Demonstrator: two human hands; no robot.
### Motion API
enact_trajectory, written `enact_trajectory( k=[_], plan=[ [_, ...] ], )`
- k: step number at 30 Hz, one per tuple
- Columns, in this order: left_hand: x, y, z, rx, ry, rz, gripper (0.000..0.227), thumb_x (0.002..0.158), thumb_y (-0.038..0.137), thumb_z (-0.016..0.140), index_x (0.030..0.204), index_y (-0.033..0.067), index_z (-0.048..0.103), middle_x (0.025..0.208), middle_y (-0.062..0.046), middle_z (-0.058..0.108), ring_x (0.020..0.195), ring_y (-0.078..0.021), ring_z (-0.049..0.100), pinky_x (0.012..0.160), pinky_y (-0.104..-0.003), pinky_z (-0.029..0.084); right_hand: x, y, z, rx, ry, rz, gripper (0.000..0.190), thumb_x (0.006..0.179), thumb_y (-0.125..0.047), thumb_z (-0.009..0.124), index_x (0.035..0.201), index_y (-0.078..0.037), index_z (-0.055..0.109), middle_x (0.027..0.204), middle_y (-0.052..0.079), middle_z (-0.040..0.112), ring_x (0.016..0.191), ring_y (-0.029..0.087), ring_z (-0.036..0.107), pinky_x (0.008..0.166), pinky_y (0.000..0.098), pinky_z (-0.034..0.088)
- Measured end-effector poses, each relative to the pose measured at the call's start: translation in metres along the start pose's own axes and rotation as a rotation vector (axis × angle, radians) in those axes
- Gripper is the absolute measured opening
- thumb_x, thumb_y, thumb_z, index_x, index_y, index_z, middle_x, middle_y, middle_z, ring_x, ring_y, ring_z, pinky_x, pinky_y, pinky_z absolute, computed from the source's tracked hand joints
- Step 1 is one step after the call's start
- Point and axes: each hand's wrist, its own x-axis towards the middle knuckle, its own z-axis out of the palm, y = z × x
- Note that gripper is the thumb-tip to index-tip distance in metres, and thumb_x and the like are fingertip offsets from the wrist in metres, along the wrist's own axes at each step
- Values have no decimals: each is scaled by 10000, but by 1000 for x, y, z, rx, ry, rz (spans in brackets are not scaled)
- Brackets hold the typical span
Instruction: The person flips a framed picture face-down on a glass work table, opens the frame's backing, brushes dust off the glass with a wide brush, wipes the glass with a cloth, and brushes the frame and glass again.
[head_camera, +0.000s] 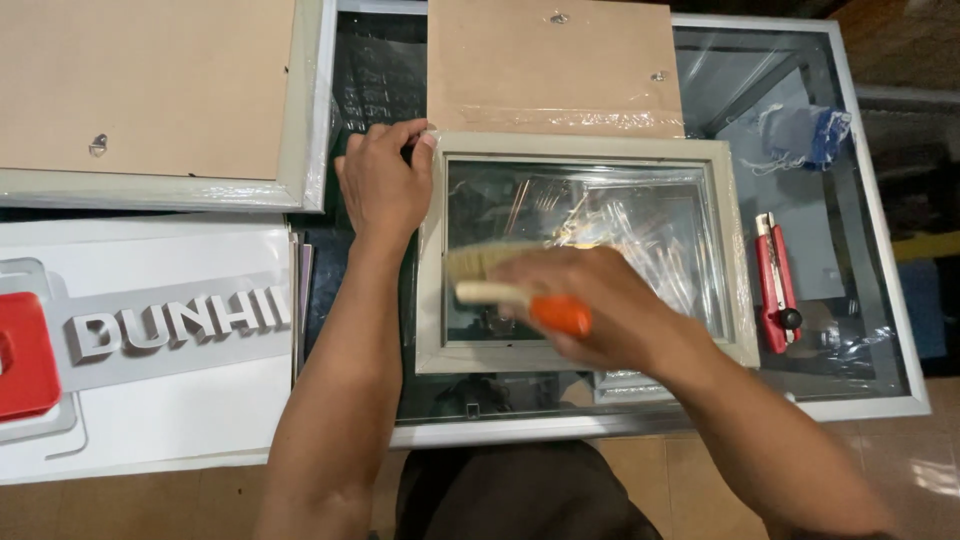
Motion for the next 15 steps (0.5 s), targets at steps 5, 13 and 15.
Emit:
enact_trajectory(
  k=[5,13,15],
  plan=[
    [-4,11,-14,-69,-28,-16,268,932,433,738,1158,290,762,991,39,681,1048,-249,610,902,-418,460,-26,-11,-21,295,-233,239,272,917,-214,692,1140,-85,776,987,189,837,891,403,814,774,488,654],
    [-2,7,-10,-61,-35,-17,350,861,456,813,1160,280,762,984,42,677,1037,-269,611,912,-423,456,-15,96,-24,-11,305,274,262,920,-167,810,1177,-145,766,1126,114,768,1086,335,725,972,452,543],
    [-2,9,-12,-62,-38,-16,352,862,446,816,1161,268,763,989,36,683,1037,-276,613,912,-427,456,-34,71,-14,9,275,302,261,883,-147,814,1140,-125,778,1094,149,775,1050,369,733,930,480,563]
  ],
)
